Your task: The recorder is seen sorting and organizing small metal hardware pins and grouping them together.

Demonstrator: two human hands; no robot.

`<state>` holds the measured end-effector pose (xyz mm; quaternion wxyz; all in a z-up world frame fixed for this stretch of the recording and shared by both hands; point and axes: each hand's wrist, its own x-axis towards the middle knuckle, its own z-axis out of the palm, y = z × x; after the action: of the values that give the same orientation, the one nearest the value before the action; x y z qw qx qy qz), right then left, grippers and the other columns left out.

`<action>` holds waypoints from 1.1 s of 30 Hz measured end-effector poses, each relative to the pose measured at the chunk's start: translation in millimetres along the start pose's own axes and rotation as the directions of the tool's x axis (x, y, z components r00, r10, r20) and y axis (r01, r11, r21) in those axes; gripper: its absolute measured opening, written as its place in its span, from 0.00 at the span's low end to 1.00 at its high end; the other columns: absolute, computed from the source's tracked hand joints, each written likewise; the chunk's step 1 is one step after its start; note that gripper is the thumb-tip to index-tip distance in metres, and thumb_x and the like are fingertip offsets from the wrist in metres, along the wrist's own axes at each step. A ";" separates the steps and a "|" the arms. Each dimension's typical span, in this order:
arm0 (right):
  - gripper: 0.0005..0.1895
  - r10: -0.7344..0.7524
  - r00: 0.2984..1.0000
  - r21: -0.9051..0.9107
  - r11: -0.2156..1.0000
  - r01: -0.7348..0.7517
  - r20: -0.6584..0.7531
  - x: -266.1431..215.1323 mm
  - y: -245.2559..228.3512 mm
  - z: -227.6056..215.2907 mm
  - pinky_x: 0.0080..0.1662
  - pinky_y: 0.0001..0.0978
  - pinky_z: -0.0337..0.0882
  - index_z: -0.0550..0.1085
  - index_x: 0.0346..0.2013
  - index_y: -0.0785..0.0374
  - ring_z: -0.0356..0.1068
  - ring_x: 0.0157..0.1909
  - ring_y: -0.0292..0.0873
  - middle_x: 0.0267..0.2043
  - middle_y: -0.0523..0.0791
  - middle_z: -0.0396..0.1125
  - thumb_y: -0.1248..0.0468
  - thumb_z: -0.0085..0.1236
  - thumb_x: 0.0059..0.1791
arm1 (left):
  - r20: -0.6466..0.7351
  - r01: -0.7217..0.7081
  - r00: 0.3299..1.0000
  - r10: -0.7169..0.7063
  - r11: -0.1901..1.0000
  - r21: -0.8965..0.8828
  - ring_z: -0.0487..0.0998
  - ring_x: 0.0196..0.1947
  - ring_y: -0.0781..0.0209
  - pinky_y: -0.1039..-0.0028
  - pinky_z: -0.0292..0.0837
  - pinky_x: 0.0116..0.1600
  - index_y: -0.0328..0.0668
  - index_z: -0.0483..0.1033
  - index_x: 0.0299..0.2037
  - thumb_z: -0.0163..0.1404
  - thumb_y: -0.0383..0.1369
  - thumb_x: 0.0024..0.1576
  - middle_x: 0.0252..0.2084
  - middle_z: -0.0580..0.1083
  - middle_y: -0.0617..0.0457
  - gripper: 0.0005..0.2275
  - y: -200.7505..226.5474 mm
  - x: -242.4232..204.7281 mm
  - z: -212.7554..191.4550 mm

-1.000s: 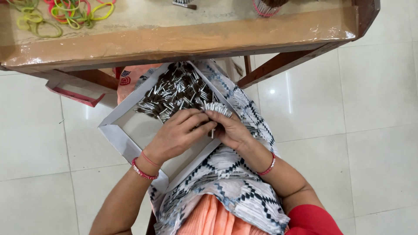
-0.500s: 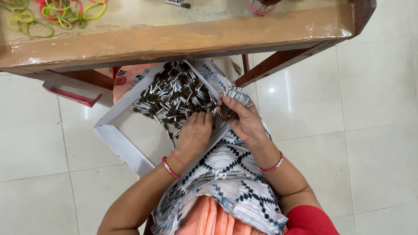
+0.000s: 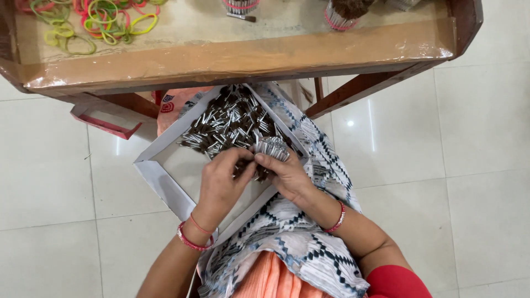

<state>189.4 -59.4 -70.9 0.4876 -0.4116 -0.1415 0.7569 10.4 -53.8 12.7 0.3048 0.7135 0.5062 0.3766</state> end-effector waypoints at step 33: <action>0.13 0.285 0.946 0.148 0.940 -0.307 0.153 36.9 21.3 -35.7 0.53 0.40 0.78 0.74 0.49 0.68 0.75 0.50 0.47 0.46 0.48 0.76 0.66 0.60 0.51 | 0.162 -0.375 0.913 0.374 0.927 -0.026 0.70 0.62 0.36 0.56 0.67 0.63 0.31 0.66 0.63 0.66 0.38 0.46 0.62 0.70 0.35 0.36 6.1 39.8 -22.7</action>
<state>196.4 -44.9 -124.1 0.3912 -0.3352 -0.0441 0.8559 2.4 -16.6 38.8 0.2658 0.8266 0.3344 0.3664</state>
